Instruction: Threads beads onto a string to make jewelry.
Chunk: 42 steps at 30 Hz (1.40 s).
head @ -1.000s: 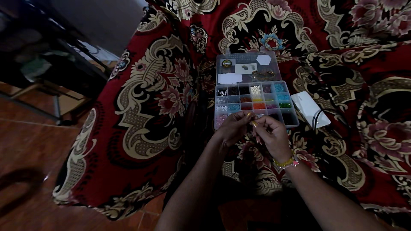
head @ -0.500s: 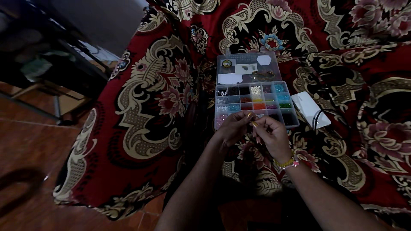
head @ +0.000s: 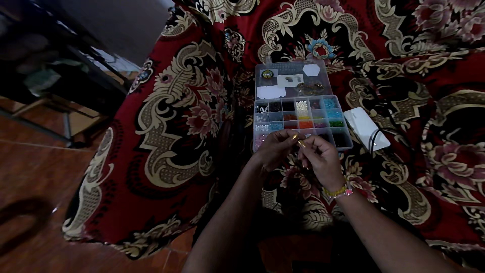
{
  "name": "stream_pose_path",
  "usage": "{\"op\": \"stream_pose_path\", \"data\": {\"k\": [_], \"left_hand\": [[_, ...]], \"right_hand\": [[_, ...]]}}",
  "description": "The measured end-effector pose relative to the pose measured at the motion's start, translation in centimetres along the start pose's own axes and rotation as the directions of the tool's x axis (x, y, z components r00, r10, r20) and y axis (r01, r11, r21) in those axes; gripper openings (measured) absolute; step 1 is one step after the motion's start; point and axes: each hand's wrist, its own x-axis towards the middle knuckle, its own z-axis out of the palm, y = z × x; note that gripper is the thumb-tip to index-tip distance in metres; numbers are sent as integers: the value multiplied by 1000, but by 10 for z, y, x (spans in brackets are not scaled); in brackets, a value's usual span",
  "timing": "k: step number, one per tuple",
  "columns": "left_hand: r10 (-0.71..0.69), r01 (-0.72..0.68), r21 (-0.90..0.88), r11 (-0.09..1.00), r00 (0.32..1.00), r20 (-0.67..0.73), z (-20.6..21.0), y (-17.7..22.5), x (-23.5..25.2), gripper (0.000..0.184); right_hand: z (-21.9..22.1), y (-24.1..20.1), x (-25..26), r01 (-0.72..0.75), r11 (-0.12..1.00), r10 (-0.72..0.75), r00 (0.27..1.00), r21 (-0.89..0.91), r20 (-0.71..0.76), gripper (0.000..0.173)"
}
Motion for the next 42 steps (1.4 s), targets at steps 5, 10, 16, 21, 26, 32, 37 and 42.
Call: {"op": "stream_pose_path", "data": {"k": [5, 10, 16, 21, 26, 32, 37, 42], "left_hand": [[49, -47, 87, 995, 998, -27, 0, 1, 0, 13], [176, -162, 235, 958, 983, -42, -1, 0, 0, 7], [225, -194, 250, 949, 969, -100, 1, 2, -1, 9], [218, -180, 296, 938, 971, -98, 2, 4, -2, 8], [229, -183, 367, 912, 970, -85, 2, 7, -3, 8], [428, -267, 610, 746, 894, -132, -16, 18, -6, 7], [569, -121, 969, 217, 822, -25, -24, 21, -10, 7], [473, 49, 998, 39, 879, -62, -23, 13, -7, 8]], "right_hand": [[1, 0, 1, -21, 1000, 21, 1000, 8, -13, 14], [0, 0, 2, -36, 999, 36, 999, -10, -19, 15], [-1, 2, 1, -46, 999, 46, 999, 26, 5, 20], [-1, 4, 2, -36, 999, 35, 999, 30, 16, 20], [0, 2, 1, -22, 1000, 22, 1000, 2, 16, 14], [-1, 1, 1, -9, 1000, 10, 1000, -30, 16, 15], [0, 2, 0, 28, 998, -26, 999, -53, 32, 15], [-1, 6, -3, 181, 974, -172, 982, -134, 75, 15]]}}
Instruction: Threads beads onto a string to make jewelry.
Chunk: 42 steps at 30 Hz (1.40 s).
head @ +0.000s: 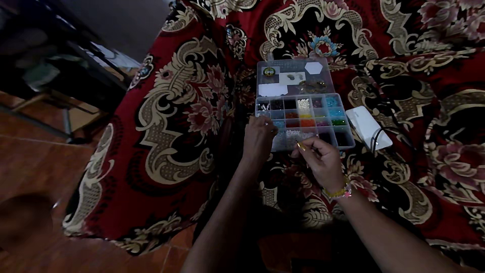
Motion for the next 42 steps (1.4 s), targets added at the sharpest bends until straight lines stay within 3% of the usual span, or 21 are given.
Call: {"op": "stream_pose_path", "data": {"k": [6, 19, 22, 26, 28, 30, 32, 34, 42], "left_hand": [[-108, 106, 93, 990, 994, 18, 4, 12, -1, 7], [-56, 45, 154, 987, 996, 68, 12, 11, -1, 8], [-58, 50, 104, 993, 996, 73, 9, 8, 0, 7], [-63, 52, -181, 982, 997, -53, -9, 3, 2, 11], [-114, 65, -417, 906, 989, -93, -14, 2, 2, 13], [-185, 141, -711, 688, 983, 16, -16, 3, 1, 12], [-204, 240, -847, 474, 966, 160, -15, 6, 1, 12], [-198, 310, -878, 365, 947, 253, -13, 10, 0, 14], [-75, 447, -890, 91, 894, 441, -3, 17, 0, 19]], "right_hand": [[0, 2, 0, 30, 1000, -30, 1000, -7, -6, 15], [1, 2, 0, 24, 1000, -25, 1000, -10, -11, 15], [1, 3, 1, 29, 999, -30, 999, -14, -20, 16], [0, 0, 1, -13, 1000, 13, 999, -1, -41, 14], [0, -1, 2, -37, 999, 38, 998, 22, -50, 14], [1, -1, 2, -58, 998, 60, 997, 40, -56, 14], [1, -1, 2, -76, 995, 79, 995, 59, -58, 13], [1, 0, 3, -79, 994, 83, 995, 71, -58, 13], [0, -1, 2, -115, 989, 120, 992, 98, -49, 13]]}}
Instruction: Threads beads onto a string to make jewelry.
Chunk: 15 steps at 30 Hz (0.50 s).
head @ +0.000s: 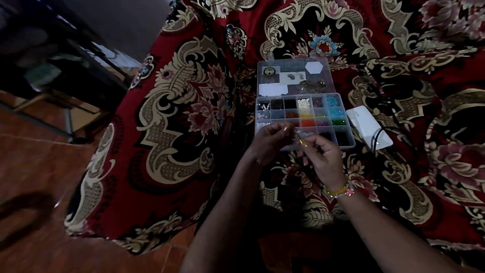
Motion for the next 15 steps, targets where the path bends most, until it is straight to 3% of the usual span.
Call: {"op": "stream_pose_path", "data": {"k": [10, 15], "left_hand": [[-44, 64, -139, 988, 989, 138, 4, -16, 6, 22], [-83, 109, -190, 976, 987, 141, 5, -18, 6, 22]], "right_hand": [[1, -3, 0, -23, 999, 24, 999, 38, -21, 12], [2, -2, 0, -18, 999, 19, 999, 51, -32, 12]]}}
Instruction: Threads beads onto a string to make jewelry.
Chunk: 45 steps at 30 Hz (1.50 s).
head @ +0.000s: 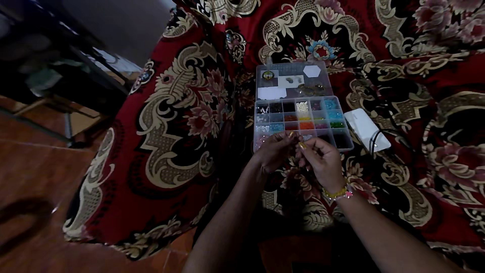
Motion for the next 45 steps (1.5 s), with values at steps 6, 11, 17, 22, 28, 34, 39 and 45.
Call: {"op": "stream_pose_path", "data": {"k": [6, 11, 17, 22, 28, 34, 39, 45], "left_hand": [[-34, 32, -58, 998, 999, -37, 5, -3, 0, 26], [-33, 33, -48, 998, 999, -11, 4, -5, 2, 26], [-24, 24, -35, 999, 1000, -2, 3, -6, 3, 26], [-9, 9, 13, 1000, 1000, -6, 4, -4, 1, 25], [-9, 9, 21, 1000, 1000, -9, 5, -3, 1, 24], [16, -15, 72, 997, 1000, -11, 3, -2, 1, 22], [48, -44, 137, 990, 999, -24, 4, 2, 0, 18], [126, -102, 272, 957, 989, -71, 7, 5, -2, 11]], "right_hand": [[0, 1, 0, -10, 1000, 10, 1000, -14, -10, 12], [0, 1, 1, -15, 999, 14, 1000, -33, -18, 13], [0, -1, 1, -17, 999, 16, 1000, -35, -15, 12], [1, -1, 1, -10, 999, 10, 1000, -34, -19, 12], [0, -1, 1, -9, 999, 8, 1000, -39, -22, 12], [0, -1, 1, -12, 1000, 12, 1000, -27, -15, 11], [0, 0, 0, -16, 999, 15, 1000, -32, -14, 12], [0, -2, 1, -16, 999, 16, 1000, -30, -8, 16]]}}
